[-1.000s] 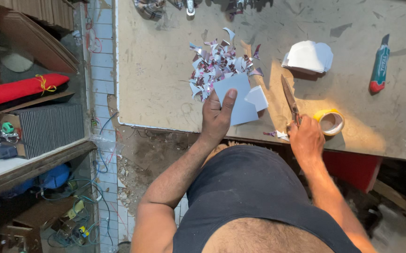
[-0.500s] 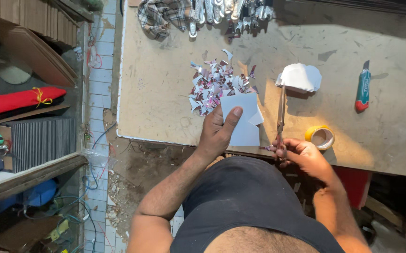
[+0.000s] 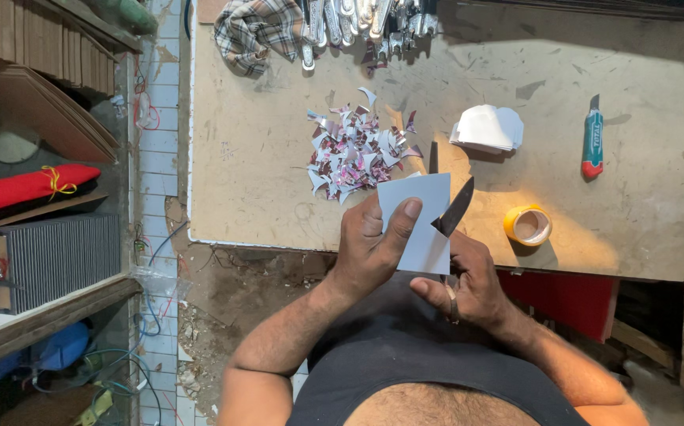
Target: The person uses scissors to cut small pieces of white and purple paper into rounded shapes on a workbench. The person repeatedly picks up paper, cuts along the edges, and places the finished pieces into a growing stack while discarding trimmings.
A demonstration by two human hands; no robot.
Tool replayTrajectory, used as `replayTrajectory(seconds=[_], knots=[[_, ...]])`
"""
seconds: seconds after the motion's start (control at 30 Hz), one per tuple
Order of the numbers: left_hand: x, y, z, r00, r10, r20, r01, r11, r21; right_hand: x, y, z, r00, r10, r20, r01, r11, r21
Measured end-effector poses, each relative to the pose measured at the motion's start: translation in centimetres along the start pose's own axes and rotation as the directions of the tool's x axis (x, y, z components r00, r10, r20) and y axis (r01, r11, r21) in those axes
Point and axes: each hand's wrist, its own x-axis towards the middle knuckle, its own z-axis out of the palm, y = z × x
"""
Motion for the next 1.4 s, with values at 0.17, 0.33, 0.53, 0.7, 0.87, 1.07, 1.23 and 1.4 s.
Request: replayTrajectory(seconds=[0.17,0.33,0.53,0.7,0.87,1.07,1.23,1.4], knots=[[-0.2,0.2,-0.4,0.999,0.032,-0.02,-0.031,0.999,0.033,-0.3,0.4,0.4,1.0,0.003,0.0,-0.003,1.0,0.017],[-0.4,0.4,-0.8,1.0,-0.01,-0.012,0.01,1.0,0.025,-1.0,1.1,0.6,0.998,0.052,0.029,-0.055,0.991,0.123],[-0.6,0.3,-1.9,0.983,-0.155,0.094,0.163,0.983,-0.083,-1.6,1.2,-0.4,0.96,0.264,0.1,-0.275,0.953,0.127],[-1.3,0.3,-2.2,0.956,-0.189,0.225,0.205,0.978,-0.049,-1.2,0.7,-1.7,0.947,0.259,0.192,-0.299,0.927,0.227],[-1.2,0.0,-2.9,0.886,-0.343,0.313,0.427,0.866,-0.26,-1.5,0.8,-2.0,0.917,0.358,0.177,-0.389,0.903,0.185],[-1.7,-1.4,-3.4,0.808,-0.448,0.384,0.534,0.831,-0.156,-1.2,2.9,-3.2,0.937,0.26,0.235,-0.261,0.965,-0.026],[-1.5,-3.3,-3.8,0.776,-0.503,0.381,0.606,0.764,-0.224,-1.2,4.5,-2.6,0.807,0.531,0.26,-0.582,0.789,0.195],[-2.1,-4.3,-3.0,0.879,-0.437,0.192,0.473,0.849,-0.236,-1.1,3.5,-2.1,0.868,0.438,0.233,-0.495,0.794,0.354]])
